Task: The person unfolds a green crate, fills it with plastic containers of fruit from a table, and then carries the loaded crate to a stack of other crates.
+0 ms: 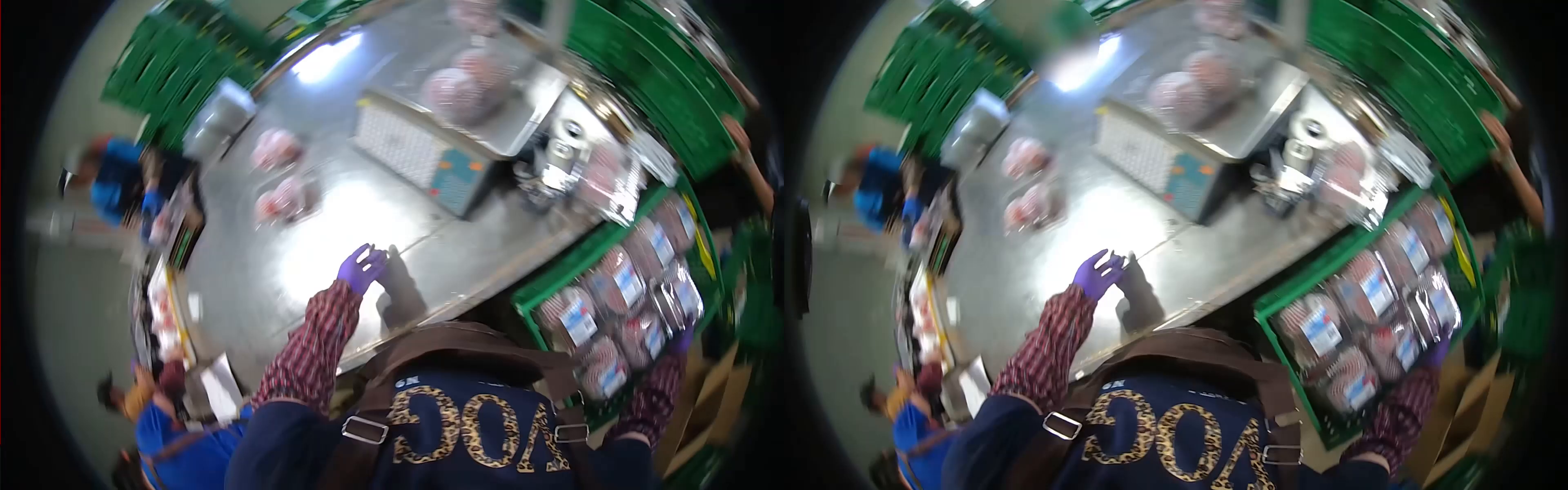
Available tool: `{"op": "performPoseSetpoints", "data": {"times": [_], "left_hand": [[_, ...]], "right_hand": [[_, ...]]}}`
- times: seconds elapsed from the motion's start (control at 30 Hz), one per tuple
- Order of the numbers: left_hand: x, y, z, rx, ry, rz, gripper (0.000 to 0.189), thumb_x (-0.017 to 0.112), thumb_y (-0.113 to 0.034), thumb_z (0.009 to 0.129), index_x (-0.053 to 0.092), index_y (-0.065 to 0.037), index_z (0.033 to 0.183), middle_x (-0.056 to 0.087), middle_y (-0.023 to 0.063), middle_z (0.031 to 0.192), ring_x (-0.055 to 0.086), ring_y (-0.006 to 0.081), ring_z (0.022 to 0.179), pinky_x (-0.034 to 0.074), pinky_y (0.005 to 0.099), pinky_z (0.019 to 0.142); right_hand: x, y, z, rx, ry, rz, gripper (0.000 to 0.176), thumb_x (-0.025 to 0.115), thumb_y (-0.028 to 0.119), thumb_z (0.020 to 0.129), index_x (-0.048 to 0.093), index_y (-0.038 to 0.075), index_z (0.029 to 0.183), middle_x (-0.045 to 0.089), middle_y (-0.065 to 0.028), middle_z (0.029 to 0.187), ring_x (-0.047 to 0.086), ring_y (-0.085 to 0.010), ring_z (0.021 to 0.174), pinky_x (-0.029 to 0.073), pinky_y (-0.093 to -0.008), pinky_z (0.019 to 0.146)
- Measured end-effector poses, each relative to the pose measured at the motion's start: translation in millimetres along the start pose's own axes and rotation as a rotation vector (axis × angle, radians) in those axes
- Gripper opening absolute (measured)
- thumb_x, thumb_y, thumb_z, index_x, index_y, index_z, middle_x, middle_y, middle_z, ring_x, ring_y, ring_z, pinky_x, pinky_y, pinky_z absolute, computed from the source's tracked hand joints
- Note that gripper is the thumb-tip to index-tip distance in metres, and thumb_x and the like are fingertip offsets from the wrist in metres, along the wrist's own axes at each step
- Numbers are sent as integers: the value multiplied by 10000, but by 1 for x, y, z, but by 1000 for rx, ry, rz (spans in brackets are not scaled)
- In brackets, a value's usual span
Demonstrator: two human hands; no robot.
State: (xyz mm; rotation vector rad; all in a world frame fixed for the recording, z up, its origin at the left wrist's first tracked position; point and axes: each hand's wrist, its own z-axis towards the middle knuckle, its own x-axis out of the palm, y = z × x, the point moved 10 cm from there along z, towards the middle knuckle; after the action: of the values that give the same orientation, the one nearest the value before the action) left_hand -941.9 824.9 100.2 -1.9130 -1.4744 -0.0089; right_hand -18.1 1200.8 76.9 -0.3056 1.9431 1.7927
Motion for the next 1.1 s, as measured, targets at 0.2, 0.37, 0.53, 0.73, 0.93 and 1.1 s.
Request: {"op": "performPoseSetpoints", "data": {"times": [0.2,0.37,0.53,0.73,0.93,1.1], "left_hand": [[-240,-149,21,162,-567,200,304,550,-282,771,498,-42,950,563,143,903,538,262,818,455,390,745],[-223,-299,34,326,-764,2227,479,633,-478,649,614,-20,790,622,170,780,603,313,780,479,376,689],[-232,-315,52,564,-438,1243,251,555,-231,753,537,-50,926,554,97,863,547,230,820,459,324,787],[-121,-248,-1,528,141,-158,38,510,17,756,516,-8,784,538,49,767,539,160,755,441,291,851],[17,-207,-53,463,319,-413,221,540,17,751,549,9,972,585,87,961,558,222,934,424,331,916],[197,-189,-42,449,537,-366,191,545,4,760,539,-27,949,581,92,947,552,224,942,438,325,889]], "right_hand": [[24,141,7,-68,-250,-819,513,537,300,831,423,-13,1222,508,-167,1159,466,-272,1076,366,-312,896],[311,402,-109,-136,330,207,386,573,192,813,492,-14,1129,548,-122,1069,550,-225,937,439,-301,812],[547,532,-252,83,990,890,349,491,207,869,395,37,1159,493,-164,1126,527,-275,1009,439,-380,848],[605,557,-210,182,755,1011,195,562,38,791,502,46,977,527,-66,987,552,-210,887,467,-349,785],[514,495,-196,158,806,979,134,535,-14,720,533,7,853,502,-52,827,520,-144,746,452,-274,691],[437,470,-229,265,795,946,322,520,31,661,480,38,981,512,-39,799,519,-137,710,429,-259,629]]}}
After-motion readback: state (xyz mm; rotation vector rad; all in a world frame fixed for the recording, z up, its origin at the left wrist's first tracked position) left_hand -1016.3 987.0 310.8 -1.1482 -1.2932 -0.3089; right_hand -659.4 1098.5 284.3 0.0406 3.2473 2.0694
